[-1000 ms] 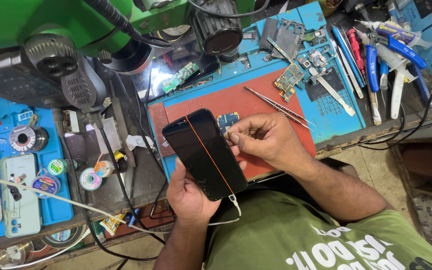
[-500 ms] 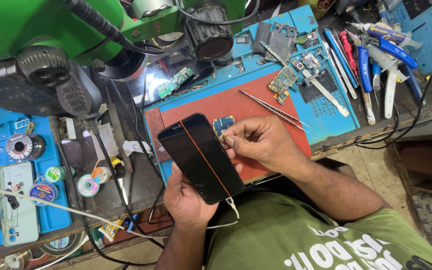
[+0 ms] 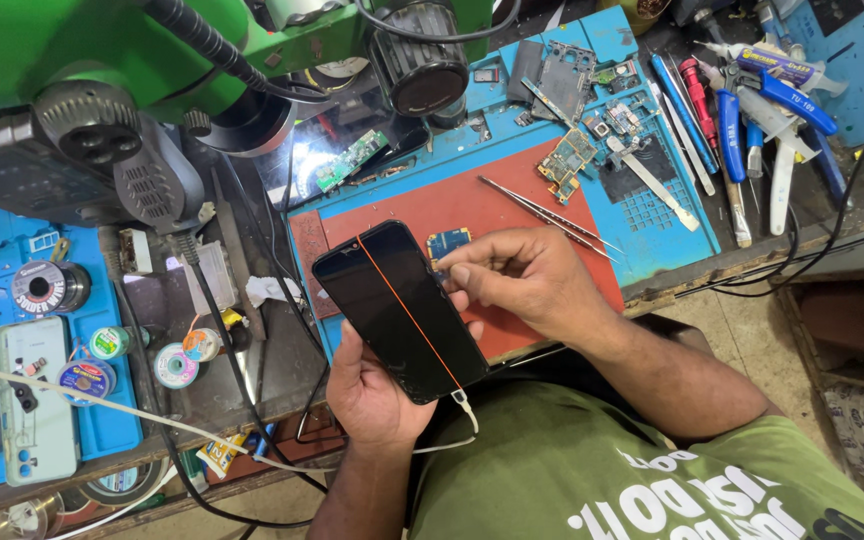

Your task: The person uses tweezers to adjust a small component on a smartphone motherboard. Then the person picks up a smartphone with a cracked screen, powers it on, and tests the touchscreen by swiping and tapping. The person uses a screwdriver to probe the motherboard while the phone remains powered on, then continues testing the phone's display and touch response.

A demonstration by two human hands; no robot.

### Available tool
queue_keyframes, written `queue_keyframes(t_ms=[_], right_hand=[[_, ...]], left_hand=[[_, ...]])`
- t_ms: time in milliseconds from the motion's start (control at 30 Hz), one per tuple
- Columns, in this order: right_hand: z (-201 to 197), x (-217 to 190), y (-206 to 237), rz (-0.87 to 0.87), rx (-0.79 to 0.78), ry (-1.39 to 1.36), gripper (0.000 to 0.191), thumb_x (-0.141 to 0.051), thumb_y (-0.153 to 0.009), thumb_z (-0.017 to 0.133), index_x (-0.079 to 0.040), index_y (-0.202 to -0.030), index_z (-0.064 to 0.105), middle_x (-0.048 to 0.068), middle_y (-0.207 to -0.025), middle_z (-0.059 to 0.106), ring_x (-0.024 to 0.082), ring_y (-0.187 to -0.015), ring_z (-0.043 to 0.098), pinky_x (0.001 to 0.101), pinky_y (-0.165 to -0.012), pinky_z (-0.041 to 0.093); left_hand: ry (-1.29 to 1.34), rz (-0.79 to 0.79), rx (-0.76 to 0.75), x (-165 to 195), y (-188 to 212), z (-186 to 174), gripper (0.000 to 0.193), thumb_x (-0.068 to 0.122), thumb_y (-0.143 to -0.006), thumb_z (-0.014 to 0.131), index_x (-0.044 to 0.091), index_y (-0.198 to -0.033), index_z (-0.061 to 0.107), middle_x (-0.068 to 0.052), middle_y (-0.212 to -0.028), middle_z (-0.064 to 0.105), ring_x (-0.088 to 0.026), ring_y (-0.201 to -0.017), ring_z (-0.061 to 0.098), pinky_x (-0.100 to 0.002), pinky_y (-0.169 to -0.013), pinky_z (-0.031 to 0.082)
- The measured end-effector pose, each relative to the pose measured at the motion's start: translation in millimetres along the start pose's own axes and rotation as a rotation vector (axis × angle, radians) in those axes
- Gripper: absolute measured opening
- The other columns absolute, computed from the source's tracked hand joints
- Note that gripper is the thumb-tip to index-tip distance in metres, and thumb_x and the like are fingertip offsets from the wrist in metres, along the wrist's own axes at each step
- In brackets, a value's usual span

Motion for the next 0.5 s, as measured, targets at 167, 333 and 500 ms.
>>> queue_keyframes(t_ms=[167,333,500], right_hand=[[-16.4,-45.2,18.3,-0.237,0.225,0.341,0.018,-0.006,-0.101,0.068,0.001,-0.116,0.075,0.003,-0.097,0.077,0.005,-0.086,0.07,0.0218,-0.075,0.057],[-44.0,-89.6,38.4,-0.328,0.482,0.866,0.015,-0.01,-0.097,0.077,-0.005,-0.111,0.077,0.006,-0.091,0.076,0.007,-0.078,0.071,0.0231,-0.067,0.054],[-53.3,-92.7,42.1,-0.2,0.414,1.216,0.02,-0.021,-0.088,0.083,-0.008,-0.103,0.08,0.007,-0.091,0.074,0.017,-0.066,0.066,0.0304,-0.06,0.052]], left_hand=[[0.053,0.011,-0.026,1.0,1.0,0.2,0.055,0.042,-0.114,0.042,0.002,-0.151,0.052,-0.022,-0.146,0.06,-0.049,-0.141,0.053,-0.07,-0.115,0.043],[-0.002,0.026,-0.033,1.0,0.5,0.1,0.057,0.045,-0.115,0.042,0.002,-0.151,0.054,-0.021,-0.145,0.062,-0.046,-0.142,0.053,-0.07,-0.119,0.04],[-0.006,0.054,-0.041,1.0,-3.2,7.0,0.056,0.043,-0.116,0.041,0.001,-0.15,0.054,-0.019,-0.146,0.063,-0.043,-0.143,0.054,-0.07,-0.128,0.032]])
Point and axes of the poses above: each hand's wrist, its own y-axis away from the middle knuckle, its own z-axis out of the palm, x = y × z, the point moved 8 cm from there along -y, towards the middle knuckle
